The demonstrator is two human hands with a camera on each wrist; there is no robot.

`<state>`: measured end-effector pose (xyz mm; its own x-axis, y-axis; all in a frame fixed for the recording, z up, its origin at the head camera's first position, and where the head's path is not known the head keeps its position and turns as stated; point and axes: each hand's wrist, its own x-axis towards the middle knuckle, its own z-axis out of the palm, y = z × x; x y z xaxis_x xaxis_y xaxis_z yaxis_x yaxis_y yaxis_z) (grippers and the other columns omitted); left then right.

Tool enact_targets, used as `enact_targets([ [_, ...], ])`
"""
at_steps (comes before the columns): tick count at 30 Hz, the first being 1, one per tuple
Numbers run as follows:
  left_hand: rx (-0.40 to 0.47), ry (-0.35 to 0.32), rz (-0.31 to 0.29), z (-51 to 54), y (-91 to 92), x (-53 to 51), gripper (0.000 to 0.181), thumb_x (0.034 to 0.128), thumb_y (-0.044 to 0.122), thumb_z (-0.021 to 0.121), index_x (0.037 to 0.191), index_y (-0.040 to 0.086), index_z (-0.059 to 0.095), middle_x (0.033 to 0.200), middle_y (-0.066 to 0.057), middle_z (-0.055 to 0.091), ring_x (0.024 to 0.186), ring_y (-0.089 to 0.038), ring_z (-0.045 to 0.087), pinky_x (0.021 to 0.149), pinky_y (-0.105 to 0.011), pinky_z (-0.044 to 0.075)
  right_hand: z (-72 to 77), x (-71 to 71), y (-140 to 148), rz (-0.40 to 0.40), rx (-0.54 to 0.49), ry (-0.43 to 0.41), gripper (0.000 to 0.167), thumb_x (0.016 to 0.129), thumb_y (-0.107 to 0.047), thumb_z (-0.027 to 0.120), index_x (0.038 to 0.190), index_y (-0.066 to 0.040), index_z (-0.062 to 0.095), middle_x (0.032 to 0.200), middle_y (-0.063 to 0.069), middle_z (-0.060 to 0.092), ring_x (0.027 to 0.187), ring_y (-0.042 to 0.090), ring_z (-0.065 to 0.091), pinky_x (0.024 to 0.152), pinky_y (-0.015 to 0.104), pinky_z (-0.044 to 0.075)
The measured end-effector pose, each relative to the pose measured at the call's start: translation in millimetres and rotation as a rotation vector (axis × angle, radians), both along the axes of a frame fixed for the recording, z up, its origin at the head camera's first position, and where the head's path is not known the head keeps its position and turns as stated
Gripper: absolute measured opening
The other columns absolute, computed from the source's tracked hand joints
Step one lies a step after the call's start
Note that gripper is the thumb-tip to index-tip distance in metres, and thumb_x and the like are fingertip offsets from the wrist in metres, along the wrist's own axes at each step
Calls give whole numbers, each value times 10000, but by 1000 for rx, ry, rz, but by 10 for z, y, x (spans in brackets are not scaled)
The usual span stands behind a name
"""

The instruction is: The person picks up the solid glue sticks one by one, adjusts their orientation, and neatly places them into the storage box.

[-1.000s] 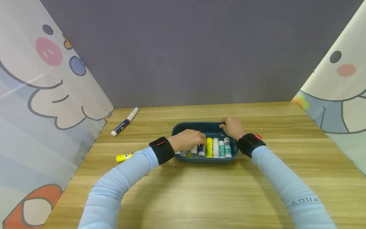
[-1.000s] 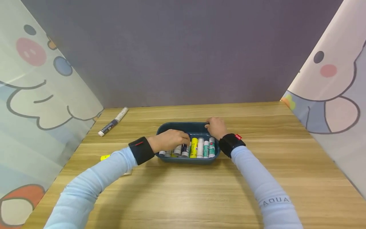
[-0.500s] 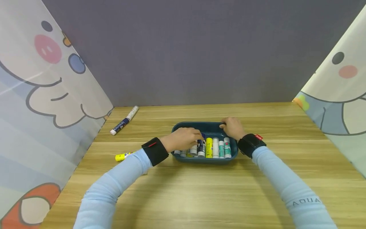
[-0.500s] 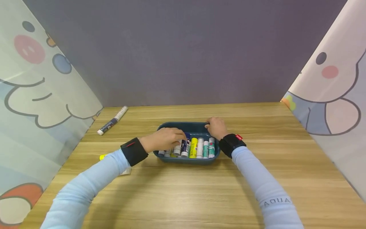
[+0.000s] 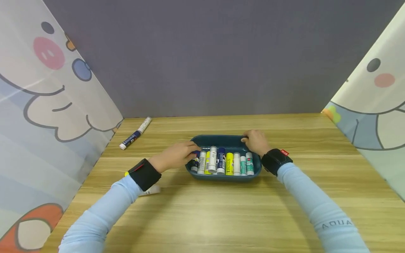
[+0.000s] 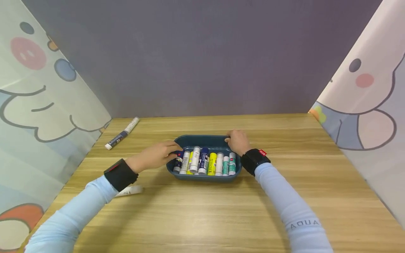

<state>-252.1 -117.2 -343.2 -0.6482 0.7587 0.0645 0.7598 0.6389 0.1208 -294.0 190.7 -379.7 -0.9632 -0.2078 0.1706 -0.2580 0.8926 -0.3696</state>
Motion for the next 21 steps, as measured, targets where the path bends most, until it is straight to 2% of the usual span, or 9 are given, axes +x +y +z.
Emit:
enact_targets([
  [3,-8,-82,79,35,-202,39,314,908,183,575,1194,55,593,1174,-108,592,1005,-242,599,829,-372,504,-16,0,-1,2,-6,4,233,875,-138,615,1034,28,659,965,187,672,850,315,614,744,440,489],
  [8,-94,-217,176,103,-469,148,380,865,260,631,1170,36,605,1159,-115,605,1060,-285,570,896,-427,469,-31,-10,27,4,-15,2,235,875,-132,615,1039,31,655,970,186,670,853,314,614,744,434,492],
  [11,-151,-321,244,147,-568,256,440,805,286,696,1169,56,601,1122,-84,620,1030,-265,572,866,-420,474,-35,-21,36,12,-13,6,237,874,-127,616,1044,35,654,981,191,669,871,323,617,756,443,494],
  [15,-251,-462,336,151,-646,391,434,720,212,770,1108,105,607,1031,-21,613,949,-214,560,796,-391,478,-38,-32,29,16,-8,10,232,873,-132,619,1035,29,658,978,187,672,879,326,618,768,448,492],
  [17,-277,-496,357,129,-670,445,416,704,168,780,1079,116,607,1006,-7,598,916,-195,548,777,-378,475,-35,-29,21,11,-11,1,241,873,-133,618,1046,31,654,989,190,670,893,330,616,782,454,489],
  [21,-281,-480,354,68,-727,519,395,688,128,793,1038,105,610,1003,-25,600,899,-197,555,775,-378,480,-32,-23,15,0,-16,-20,263,882,-132,607,1079,38,639,1028,203,658,930,343,607,812,464,483],
])
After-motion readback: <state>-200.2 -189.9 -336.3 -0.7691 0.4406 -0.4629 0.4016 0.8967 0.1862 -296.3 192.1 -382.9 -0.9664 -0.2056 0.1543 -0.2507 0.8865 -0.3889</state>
